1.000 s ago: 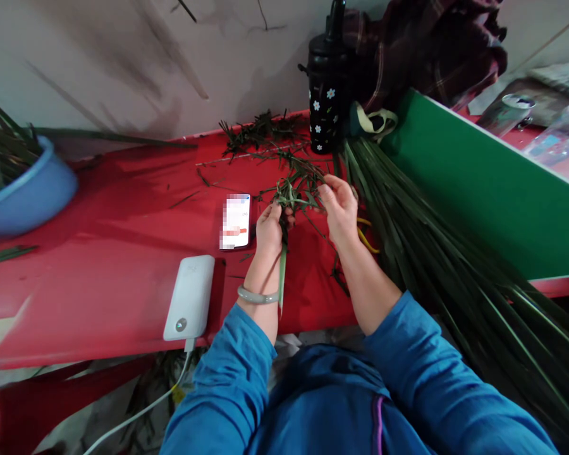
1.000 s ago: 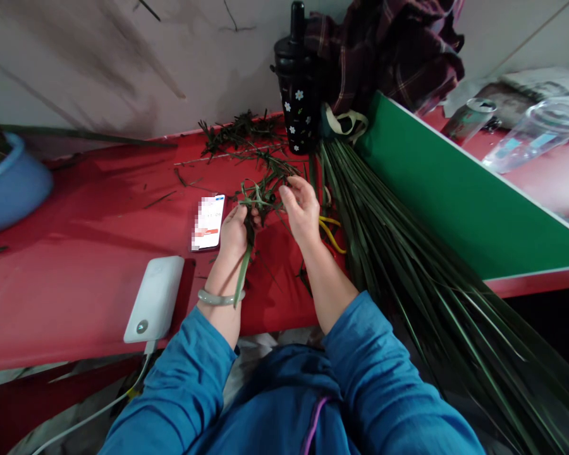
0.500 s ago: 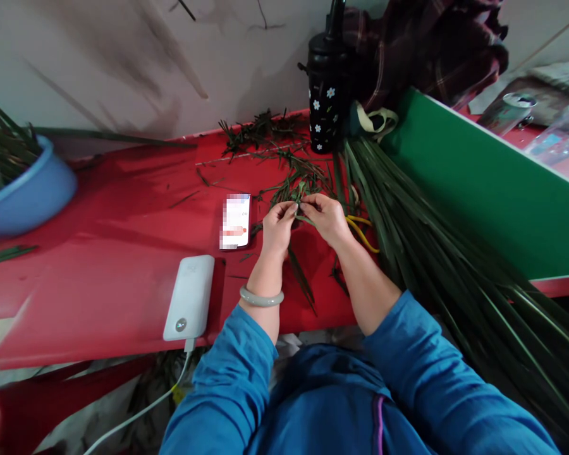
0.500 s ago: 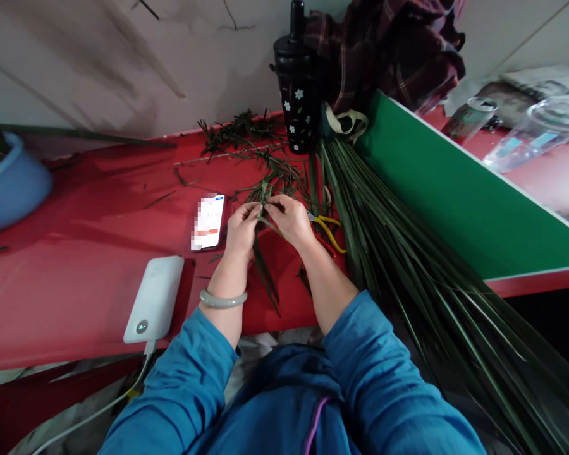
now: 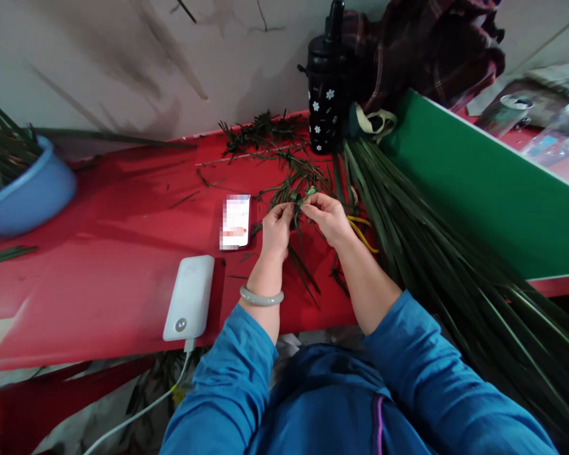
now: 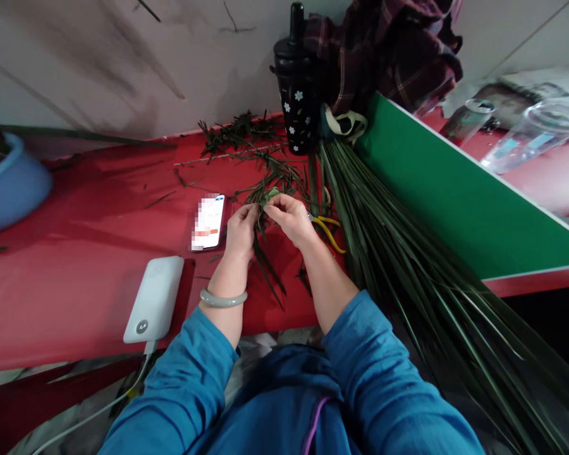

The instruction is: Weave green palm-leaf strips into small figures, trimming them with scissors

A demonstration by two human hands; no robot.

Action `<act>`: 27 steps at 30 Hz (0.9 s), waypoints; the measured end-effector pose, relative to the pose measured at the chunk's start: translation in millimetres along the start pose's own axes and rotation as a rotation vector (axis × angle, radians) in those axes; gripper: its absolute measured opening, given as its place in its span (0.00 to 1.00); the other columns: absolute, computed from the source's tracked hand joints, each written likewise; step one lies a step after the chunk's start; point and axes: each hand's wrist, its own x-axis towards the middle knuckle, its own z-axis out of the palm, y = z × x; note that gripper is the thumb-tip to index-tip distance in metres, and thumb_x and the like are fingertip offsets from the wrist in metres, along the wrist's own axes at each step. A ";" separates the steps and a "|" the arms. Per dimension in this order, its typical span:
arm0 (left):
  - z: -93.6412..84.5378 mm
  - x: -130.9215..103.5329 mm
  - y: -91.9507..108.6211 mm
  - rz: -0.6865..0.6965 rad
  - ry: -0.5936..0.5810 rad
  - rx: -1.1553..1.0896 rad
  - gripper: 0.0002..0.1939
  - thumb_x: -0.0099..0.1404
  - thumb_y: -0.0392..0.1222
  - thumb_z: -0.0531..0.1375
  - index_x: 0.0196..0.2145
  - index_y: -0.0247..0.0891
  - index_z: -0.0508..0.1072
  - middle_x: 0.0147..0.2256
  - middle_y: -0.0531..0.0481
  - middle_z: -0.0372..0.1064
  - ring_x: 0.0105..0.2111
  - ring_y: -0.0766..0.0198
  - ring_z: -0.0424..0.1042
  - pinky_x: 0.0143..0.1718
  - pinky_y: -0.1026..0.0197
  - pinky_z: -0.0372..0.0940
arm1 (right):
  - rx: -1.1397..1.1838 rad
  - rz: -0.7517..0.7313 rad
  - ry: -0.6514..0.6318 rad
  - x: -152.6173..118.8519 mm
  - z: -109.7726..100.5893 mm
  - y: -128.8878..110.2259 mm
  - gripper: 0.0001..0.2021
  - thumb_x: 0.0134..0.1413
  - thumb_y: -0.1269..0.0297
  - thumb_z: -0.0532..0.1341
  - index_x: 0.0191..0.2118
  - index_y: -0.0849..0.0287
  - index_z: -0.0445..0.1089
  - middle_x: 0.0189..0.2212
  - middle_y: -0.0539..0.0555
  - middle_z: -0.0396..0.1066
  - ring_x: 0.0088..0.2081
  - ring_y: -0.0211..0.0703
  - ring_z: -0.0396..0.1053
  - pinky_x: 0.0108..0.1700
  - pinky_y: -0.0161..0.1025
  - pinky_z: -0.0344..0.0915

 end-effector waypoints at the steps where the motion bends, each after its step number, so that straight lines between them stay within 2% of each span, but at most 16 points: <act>1: -0.2 -0.4 0.6 0.007 -0.026 0.000 0.07 0.53 0.41 0.57 0.28 0.36 0.72 0.25 0.52 0.70 0.27 0.69 0.65 0.30 0.66 0.61 | 0.025 0.020 0.017 0.1 -0.1 -1.0 0.07 0.39 0.62 0.59 0.23 0.59 0.61 0.16 0.44 0.59 0.18 0.29 0.55 0.22 0.30 0.55; 5: -1.0 -1.7 1.4 0.012 -0.086 0.001 0.07 0.50 0.39 0.59 0.29 0.36 0.72 0.25 0.53 0.70 0.27 0.69 0.66 0.31 0.66 0.61 | 0.019 0.038 0.030 0.6 -1.3 -1.4 0.08 0.39 0.61 0.59 0.25 0.59 0.62 0.16 0.43 0.58 0.18 0.28 0.53 0.21 0.29 0.53; 9: -1.3 -1.1 0.4 0.019 -0.010 0.039 0.02 0.48 0.37 0.58 0.23 0.36 0.69 0.20 0.55 0.65 0.23 0.71 0.62 0.26 0.67 0.59 | -0.073 -0.018 -0.068 0.1 -2.2 3.5 0.10 0.40 0.60 0.61 0.23 0.60 0.61 0.18 0.44 0.59 0.21 0.28 0.55 0.24 0.30 0.55; 12: -1.9 -0.2 0.4 0.026 0.027 0.079 0.02 0.49 0.36 0.57 0.21 0.37 0.68 0.19 0.56 0.63 0.22 0.71 0.61 0.26 0.67 0.58 | -0.083 -0.004 -0.108 -0.4 -2.3 6.9 0.12 0.39 0.58 0.62 0.22 0.60 0.61 0.18 0.44 0.59 0.21 0.28 0.55 0.24 0.30 0.54; 19: -3.2 0.6 0.3 0.093 0.055 0.140 0.02 0.50 0.38 0.57 0.22 0.37 0.67 0.21 0.55 0.63 0.23 0.70 0.61 0.27 0.66 0.58 | -0.076 -0.039 -0.037 0.5 -0.3 9.6 0.09 0.41 0.60 0.61 0.23 0.61 0.65 0.18 0.44 0.59 0.21 0.28 0.54 0.24 0.30 0.53; 23: -0.6 -0.2 -0.7 0.040 0.087 0.041 0.03 0.51 0.37 0.56 0.24 0.36 0.69 0.22 0.54 0.65 0.24 0.69 0.63 0.28 0.66 0.59 | 0.002 -0.002 -0.100 -2.0 2.5 4.5 0.10 0.39 0.60 0.62 0.23 0.61 0.64 0.18 0.44 0.59 0.20 0.28 0.53 0.23 0.29 0.52; 27: -0.1 -0.4 -2.6 -0.012 0.061 -0.075 0.03 0.51 0.37 0.56 0.25 0.36 0.69 0.22 0.55 0.66 0.23 0.71 0.62 0.27 0.67 0.58 | 0.041 0.028 -0.135 -4.1 4.1 2.5 0.13 0.38 0.57 0.63 0.20 0.61 0.60 0.16 0.43 0.57 0.19 0.27 0.52 0.23 0.29 0.51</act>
